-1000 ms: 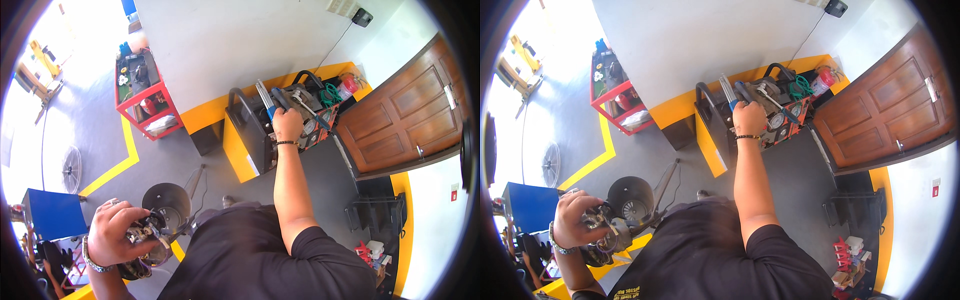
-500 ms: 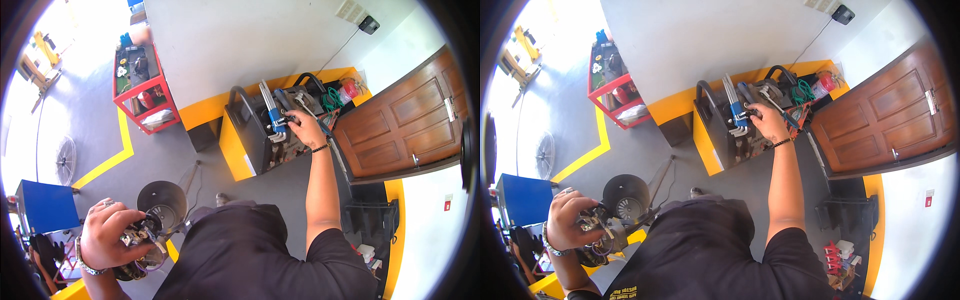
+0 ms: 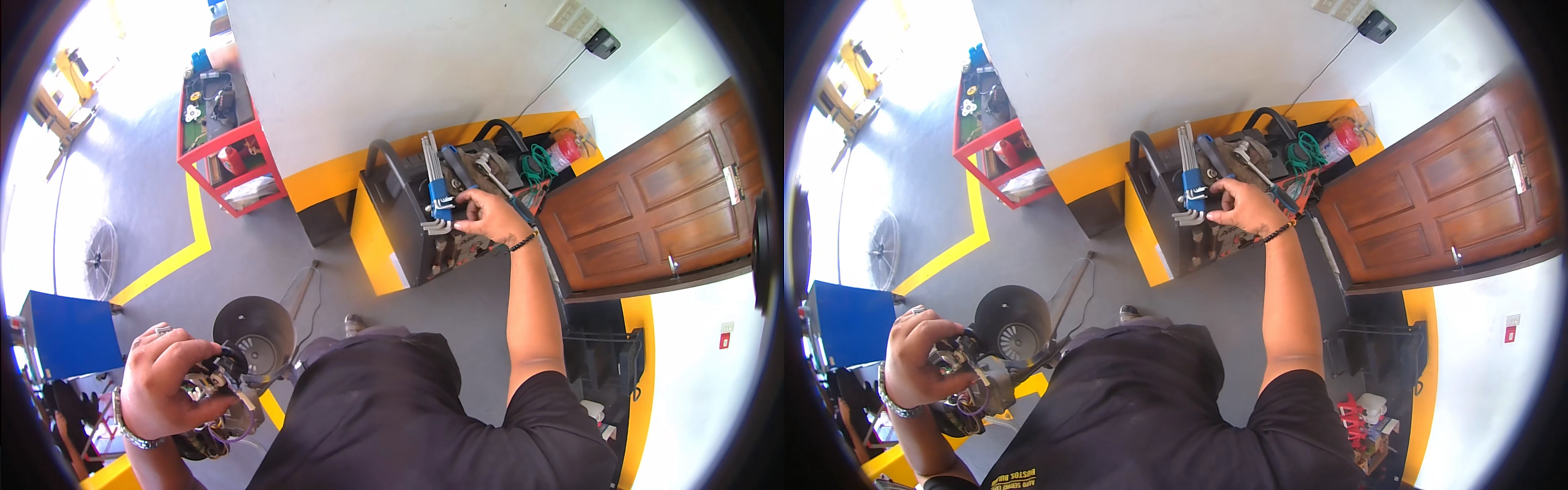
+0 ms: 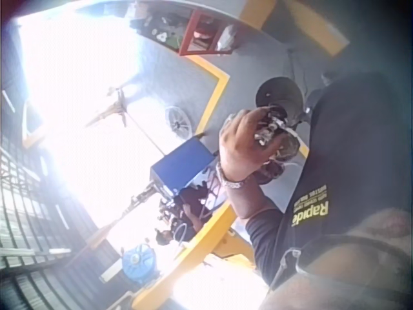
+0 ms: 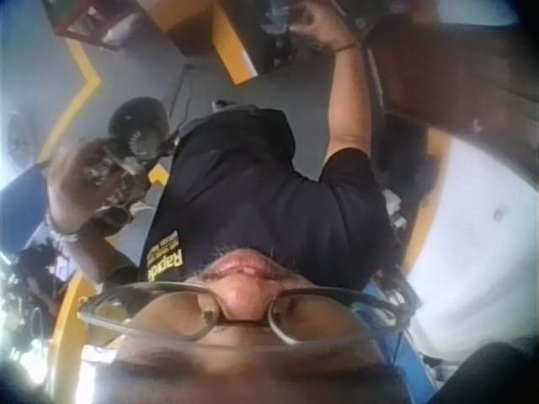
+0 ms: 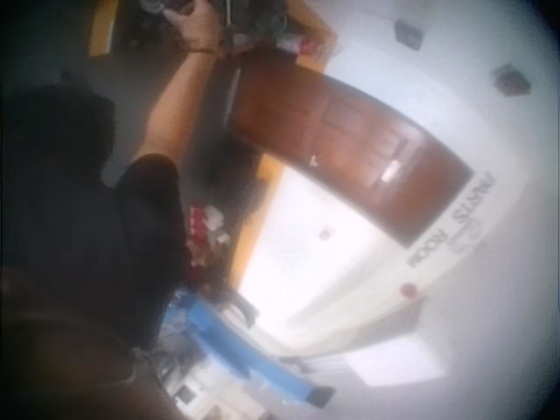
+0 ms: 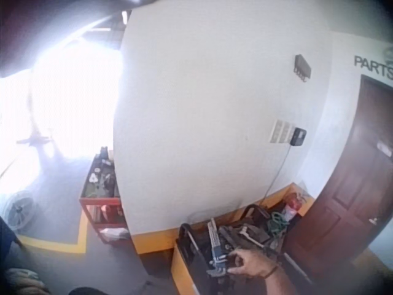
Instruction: The person disassembles a cylindrical electrical component, manipulates internal wires and a small switch-like part, and uses a screwdriver to adjust internal elements. The person then reassembles the component by fitting the outer casing back onto the internal assembly.
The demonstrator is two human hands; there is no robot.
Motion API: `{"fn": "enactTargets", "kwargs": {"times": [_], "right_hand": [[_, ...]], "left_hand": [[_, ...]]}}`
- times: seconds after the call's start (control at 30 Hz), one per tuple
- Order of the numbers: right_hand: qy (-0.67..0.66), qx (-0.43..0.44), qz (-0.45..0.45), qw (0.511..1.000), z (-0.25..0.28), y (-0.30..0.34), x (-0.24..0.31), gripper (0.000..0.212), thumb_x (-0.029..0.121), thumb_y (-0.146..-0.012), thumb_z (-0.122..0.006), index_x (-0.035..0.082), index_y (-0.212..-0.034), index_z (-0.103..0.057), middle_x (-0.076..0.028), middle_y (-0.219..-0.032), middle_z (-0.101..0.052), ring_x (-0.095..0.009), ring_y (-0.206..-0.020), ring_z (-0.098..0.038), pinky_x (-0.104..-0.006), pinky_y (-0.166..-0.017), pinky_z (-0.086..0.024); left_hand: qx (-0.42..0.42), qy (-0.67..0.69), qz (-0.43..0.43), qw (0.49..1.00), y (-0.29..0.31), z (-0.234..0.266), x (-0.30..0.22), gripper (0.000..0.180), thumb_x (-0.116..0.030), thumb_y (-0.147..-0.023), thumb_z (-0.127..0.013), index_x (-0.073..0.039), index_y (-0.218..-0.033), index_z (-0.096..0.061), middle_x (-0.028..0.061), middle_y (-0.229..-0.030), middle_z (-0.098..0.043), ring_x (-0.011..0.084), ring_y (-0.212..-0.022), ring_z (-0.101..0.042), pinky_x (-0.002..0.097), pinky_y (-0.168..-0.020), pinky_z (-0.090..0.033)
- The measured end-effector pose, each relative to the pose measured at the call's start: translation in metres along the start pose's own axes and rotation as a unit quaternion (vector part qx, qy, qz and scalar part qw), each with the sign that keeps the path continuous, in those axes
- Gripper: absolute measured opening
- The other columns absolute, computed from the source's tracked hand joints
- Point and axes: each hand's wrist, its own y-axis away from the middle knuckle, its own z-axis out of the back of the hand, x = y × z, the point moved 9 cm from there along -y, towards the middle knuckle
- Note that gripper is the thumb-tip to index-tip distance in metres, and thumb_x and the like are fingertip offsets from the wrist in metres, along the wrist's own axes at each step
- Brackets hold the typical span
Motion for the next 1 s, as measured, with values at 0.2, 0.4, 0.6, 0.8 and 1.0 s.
{"fn": "enactTargets", "kwargs": {"times": [0.2, 0.4, 0.6, 0.8, 1.0], "right_hand": [[0.074, -0.06, -0.002, 0.995, -0.01, 0.013, 0.024, 0.084, 0.034, -0.063, -0.095, 0.004, -0.131, -0.055, -0.006, -0.079, -0.059, -0.02, -0.075, -0.061, -0.0336, -0.071, -0.05], [0.057, -0.117, 0.017, 0.991, -0.017, 0.021, 0.022, 0.089, 0.041, -0.058, -0.096, 0.008, -0.131, -0.056, -0.007, -0.081, -0.06, -0.023, -0.079, -0.062, -0.037, -0.073, -0.051], [0.08, -0.13, 0.034, 0.988, -0.011, 0.016, 0.022, 0.088, 0.048, -0.053, -0.097, 0.005, -0.121, -0.061, -0.004, -0.072, -0.053, -0.019, -0.066, -0.055, -0.034, -0.063, -0.046], [0.084, -0.114, 0.038, 0.989, -0.01, 0.011, 0.025, 0.081, 0.05, -0.053, -0.096, 0.004, -0.111, -0.062, -0.007, -0.073, -0.057, -0.022, -0.064, -0.058, -0.0358, -0.062, -0.048], [0.063, -0.124, 0.096, 0.986, -0.014, 0.009, 0.023, 0.067, 0.045, -0.057, -0.096, 0.004, -0.097, -0.061, -0.004, -0.069, -0.055, -0.018, -0.063, -0.052, -0.0338, -0.059, -0.044]], "left_hand": [[-0.004, 0.002, -0.003, 1.0, -0.001, 0.002, 0.0, 0.055, -0.027, -0.049, -0.089, -0.006, -0.095, -0.067, 0.0053, -0.073, -0.062, 0.0241, -0.063, -0.061, 0.0374, -0.064, -0.046], [-0.005, 0.0, -0.008, 1.0, -0.003, 0.0, 0.0, 0.055, -0.026, -0.049, -0.088, -0.005, -0.095, -0.066, 0.006, -0.071, -0.061, 0.0244, -0.061, -0.059, 0.0377, -0.062, -0.045], [-0.005, 0.006, -0.004, 1.0, -0.003, -0.001, 0.002, 0.054, -0.025, -0.049, -0.088, -0.005, -0.094, -0.066, 0.0067, -0.07, -0.06, 0.0253, -0.06, -0.058, 0.0378, -0.058, -0.044], [-0.005, 0.003, -0.006, 1.0, -0.003, -0.002, 0.0, 0.054, -0.025, -0.049, -0.088, -0.004, -0.094, -0.066, 0.0072, -0.071, -0.06, 0.0255, -0.06, -0.058, 0.0378, -0.058, -0.044], [-0.011, 0.0, -0.008, 1.0, -0.001, -0.003, 0.004, 0.055, -0.025, -0.05, -0.088, -0.004, -0.095, -0.065, 0.0073, -0.071, -0.061, 0.0252, -0.061, -0.059, 0.0375, -0.058, -0.045]]}}
